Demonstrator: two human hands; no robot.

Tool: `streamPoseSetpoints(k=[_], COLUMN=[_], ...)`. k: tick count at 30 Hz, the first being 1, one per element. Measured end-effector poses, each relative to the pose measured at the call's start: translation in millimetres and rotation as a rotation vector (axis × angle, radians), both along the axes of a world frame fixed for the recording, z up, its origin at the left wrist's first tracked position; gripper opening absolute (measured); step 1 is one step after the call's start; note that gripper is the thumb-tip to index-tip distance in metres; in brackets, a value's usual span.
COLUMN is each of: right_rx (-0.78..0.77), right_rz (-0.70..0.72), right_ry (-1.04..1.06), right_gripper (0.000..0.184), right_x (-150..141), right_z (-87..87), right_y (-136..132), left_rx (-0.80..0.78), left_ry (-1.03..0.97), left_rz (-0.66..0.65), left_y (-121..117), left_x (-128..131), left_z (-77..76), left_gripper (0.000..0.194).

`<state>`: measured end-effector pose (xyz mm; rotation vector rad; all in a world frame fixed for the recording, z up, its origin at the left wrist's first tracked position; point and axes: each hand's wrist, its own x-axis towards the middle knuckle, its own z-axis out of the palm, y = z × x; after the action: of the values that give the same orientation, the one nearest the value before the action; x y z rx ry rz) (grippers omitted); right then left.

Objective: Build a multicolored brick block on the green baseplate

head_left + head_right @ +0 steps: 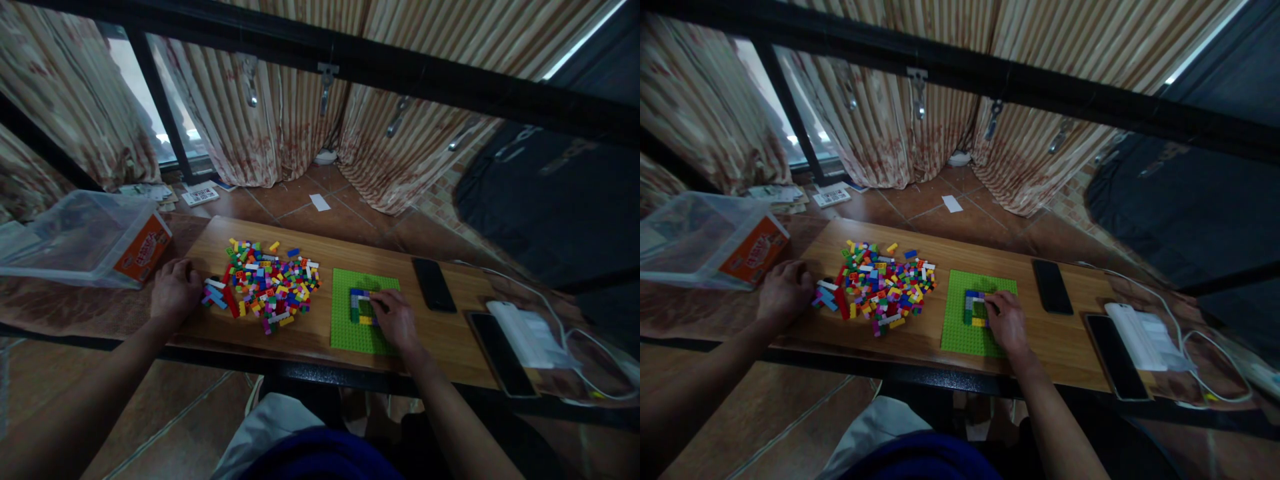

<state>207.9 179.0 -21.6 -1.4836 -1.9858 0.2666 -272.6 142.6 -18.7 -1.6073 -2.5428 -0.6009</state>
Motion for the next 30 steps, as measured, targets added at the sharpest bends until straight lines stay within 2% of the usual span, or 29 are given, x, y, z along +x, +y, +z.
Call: streamPoseSetpoints(k=[6, 12, 19, 30], right_rx=[-0.013, -0.028, -0.043, -0.085], right_rz=[-0.033, -0.135, -0.130, -0.167], right_ry=[0.075, 0.123, 0.093, 0.127], right_gripper=[0.026, 0.038, 0.047, 0.043], right_x=[1.7, 3.5, -7.6, -5.9], right_z=[1.2, 5.3, -4.3, -12.2], right_y=[-0.7, 8.3, 12.0, 14.4], left_rx=[-0.002, 0.000, 0.003, -0.004], left_ry=[0.004, 0.003, 0.026, 0.018], left_rz=[0.006, 0.004, -0.006, 0.020], left_y=[-0.3, -0.5, 0.0, -0.8], left_x=[2.0, 0.4, -0.7, 0.4], left_z=[2.6, 1.0, -0.4, -0.8], left_gripper=[0.041, 0.042, 0.040, 0.042])
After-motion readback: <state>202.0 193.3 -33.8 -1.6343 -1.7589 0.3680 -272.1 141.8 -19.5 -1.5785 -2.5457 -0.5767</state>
